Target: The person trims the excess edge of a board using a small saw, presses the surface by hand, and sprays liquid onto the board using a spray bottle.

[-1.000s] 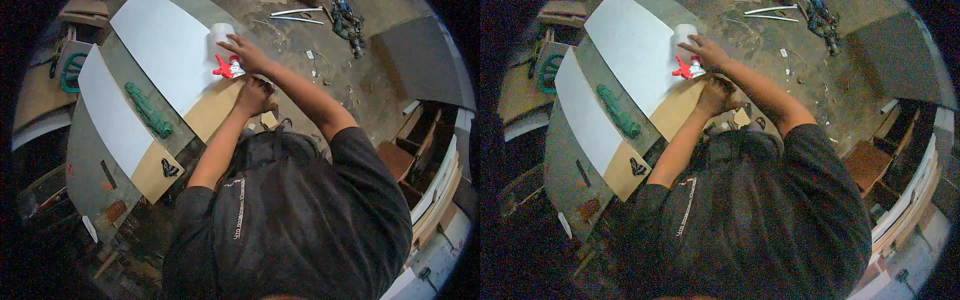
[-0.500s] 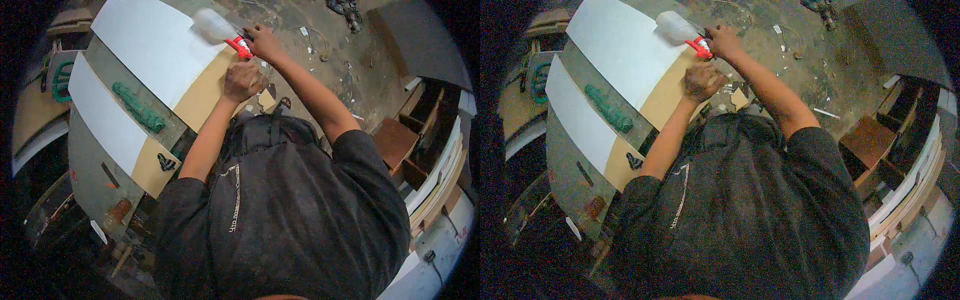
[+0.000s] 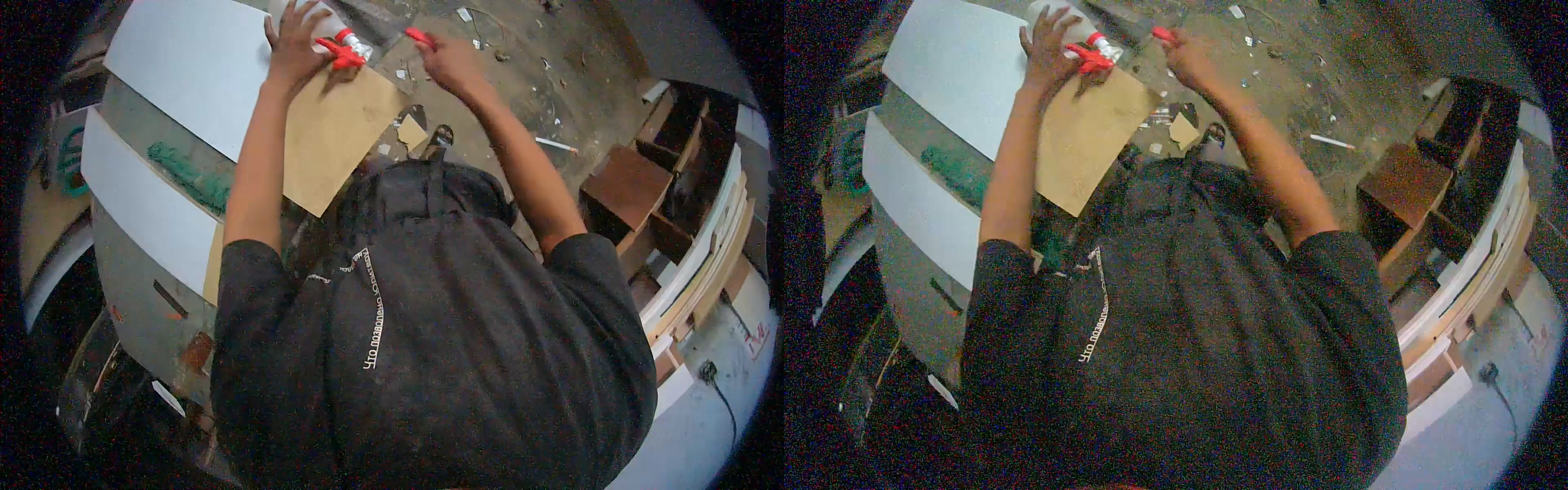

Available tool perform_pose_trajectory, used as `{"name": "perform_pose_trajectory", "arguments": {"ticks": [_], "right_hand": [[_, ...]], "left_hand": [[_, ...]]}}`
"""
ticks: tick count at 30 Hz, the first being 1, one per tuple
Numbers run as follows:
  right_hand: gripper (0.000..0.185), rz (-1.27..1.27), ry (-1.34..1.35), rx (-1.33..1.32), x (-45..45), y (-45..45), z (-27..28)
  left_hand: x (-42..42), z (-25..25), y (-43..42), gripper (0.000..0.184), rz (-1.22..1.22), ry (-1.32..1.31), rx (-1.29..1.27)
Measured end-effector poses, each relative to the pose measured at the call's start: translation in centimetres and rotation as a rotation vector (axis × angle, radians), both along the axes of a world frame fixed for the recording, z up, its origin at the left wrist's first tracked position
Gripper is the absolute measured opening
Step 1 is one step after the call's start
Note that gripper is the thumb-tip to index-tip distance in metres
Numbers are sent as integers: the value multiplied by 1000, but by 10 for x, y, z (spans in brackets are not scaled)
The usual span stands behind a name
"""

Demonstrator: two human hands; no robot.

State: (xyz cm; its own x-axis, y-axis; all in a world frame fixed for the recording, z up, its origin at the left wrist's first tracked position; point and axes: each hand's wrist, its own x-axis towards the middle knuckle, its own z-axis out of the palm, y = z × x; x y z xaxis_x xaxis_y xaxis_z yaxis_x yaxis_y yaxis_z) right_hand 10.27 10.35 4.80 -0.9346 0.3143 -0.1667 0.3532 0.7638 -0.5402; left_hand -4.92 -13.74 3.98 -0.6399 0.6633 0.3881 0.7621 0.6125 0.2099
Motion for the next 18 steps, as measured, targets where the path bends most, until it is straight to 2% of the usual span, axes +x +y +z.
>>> {"name": "perform_pose_trajectory", "arguments": {"ticks": [1,2,4,5,6,9,12,13,18], "right_hand": [[39,3,30,81,14,10,18],[37,13,65,164,27,21,36],[38,-5,-52,285,55,44,74],[35,30,-139,370,67,50,100],[33,62,-225,455,77,50,124],[31,118,-432,486,91,36,171],[30,316,-486,525,89,7,186],[30,316,-525,468,82,-6,189],[27,439,-351,527,47,-55,201]], "left_hand": [[-2,0,2,65,9,-128,106],[-8,-9,1,61,-38,-63,176],[-23,-29,1,54,-118,75,312],[-19,-19,6,44,-101,105,361],[-23,-28,7,43,-91,86,404],[-39,-57,10,39,-62,76,474],[-60,-65,0,38,-61,230,406],[-64,-65,-3,39,-41,219,415],[-72,-59,-9,44,30,150,453]]}}
